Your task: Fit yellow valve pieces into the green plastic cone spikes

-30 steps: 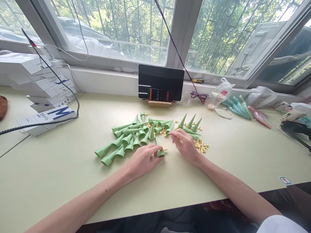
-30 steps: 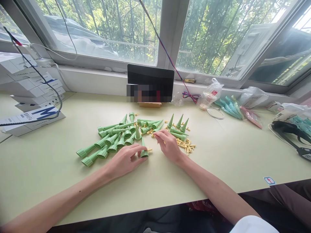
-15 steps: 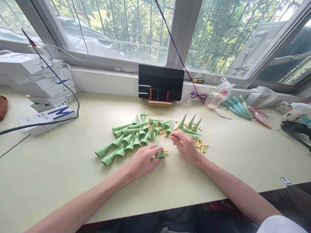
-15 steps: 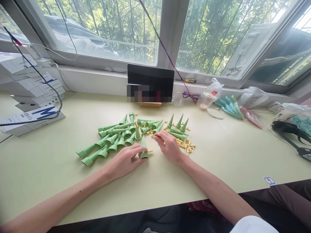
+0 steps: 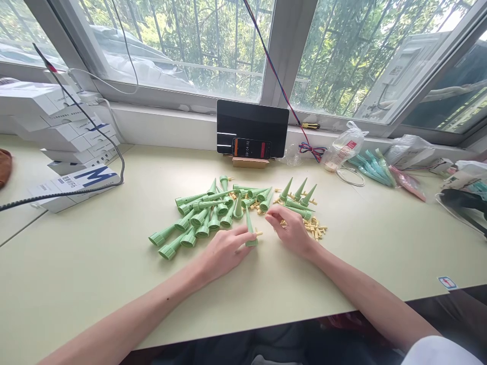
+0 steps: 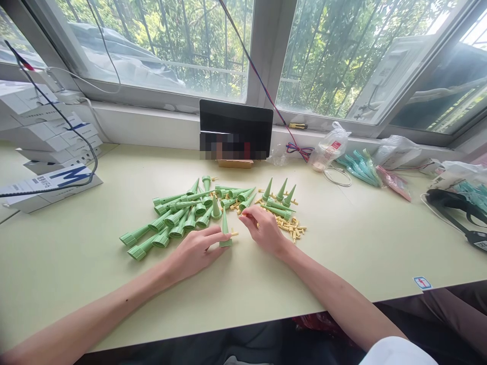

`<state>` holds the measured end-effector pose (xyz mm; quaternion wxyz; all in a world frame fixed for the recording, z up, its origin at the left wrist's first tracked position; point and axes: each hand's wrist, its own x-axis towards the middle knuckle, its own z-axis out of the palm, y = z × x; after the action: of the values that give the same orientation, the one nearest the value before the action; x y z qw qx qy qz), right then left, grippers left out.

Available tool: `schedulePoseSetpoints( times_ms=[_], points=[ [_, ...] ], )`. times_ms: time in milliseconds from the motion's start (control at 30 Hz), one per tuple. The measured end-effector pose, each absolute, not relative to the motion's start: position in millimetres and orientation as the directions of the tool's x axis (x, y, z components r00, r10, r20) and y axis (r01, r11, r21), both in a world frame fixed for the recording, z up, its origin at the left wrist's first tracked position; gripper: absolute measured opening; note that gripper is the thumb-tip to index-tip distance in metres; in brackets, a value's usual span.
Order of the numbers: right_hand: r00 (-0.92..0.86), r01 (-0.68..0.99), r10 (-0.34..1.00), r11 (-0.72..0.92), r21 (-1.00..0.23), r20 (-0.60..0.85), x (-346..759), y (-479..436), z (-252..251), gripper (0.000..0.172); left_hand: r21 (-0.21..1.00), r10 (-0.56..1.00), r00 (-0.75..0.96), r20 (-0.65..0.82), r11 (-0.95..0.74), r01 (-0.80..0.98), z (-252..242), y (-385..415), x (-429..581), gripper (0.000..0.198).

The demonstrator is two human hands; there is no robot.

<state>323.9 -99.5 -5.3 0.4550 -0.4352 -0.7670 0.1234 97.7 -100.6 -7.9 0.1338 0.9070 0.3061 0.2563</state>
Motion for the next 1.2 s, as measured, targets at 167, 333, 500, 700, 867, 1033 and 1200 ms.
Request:
schedulePoseSetpoints(
  times_ms=[167, 333, 500, 700, 867, 1033, 1200],
  points=[
    [-0.197, 0.551, 0.777, 0.592, -0.588, 0.598, 322.2, -100.4, -3.4, 0.015, 0.340, 0.581, 0.668, 0.464, -0.814, 0.471, -6.9, -100.7, 96.6, 0.029],
    [-0.207, 0.569, 0.766, 0.600, -0.562, 0.608, 320.9, -103.6, -0.1, 0.015, 0.406, 0.597, 0.579, 0.556, -0.802, 0.437, -4.6, -103.8, 98.8, 0.020],
    [-0.184, 0.564, 0.747, 0.613, -0.554, 0.639, 320.8, -105.4, -0.3, 0.015, 0.441, 0.607, 0.510, 0.609, -0.794, 0.418, -6.9, -105.6, 99.7, 0.019],
    [-0.137, 0.508, 0.686, 0.668, -0.543, 0.715, 319.7, -107.3, -4.3, 0.014, 0.481, 0.604, 0.455, 0.654, -0.797, 0.366, -6.5, -106.2, 100.1, 0.015],
    [-0.124, 0.491, 0.637, 0.706, -0.511, 0.761, 318.1, -108.6, -4.9, 0.012, 0.540, 0.651, 0.405, 0.642, -0.759, 0.364, -5.7, -106.4, 101.5, 0.012],
    [-0.126, 0.492, 0.616, 0.719, -0.490, 0.777, 317.9, -108.8, -2.6, 0.013, 0.543, 0.653, 0.396, 0.646, -0.757, 0.362, -4.7, -106.8, 102.9, 0.011],
    [-0.148, 0.482, 0.616, 0.728, -0.487, 0.774, 317.7, -109.5, -1.5, 0.014, 0.545, 0.654, 0.386, 0.650, -0.756, 0.363, -3.4, -107.2, 103.2, 0.012]
  ],
)
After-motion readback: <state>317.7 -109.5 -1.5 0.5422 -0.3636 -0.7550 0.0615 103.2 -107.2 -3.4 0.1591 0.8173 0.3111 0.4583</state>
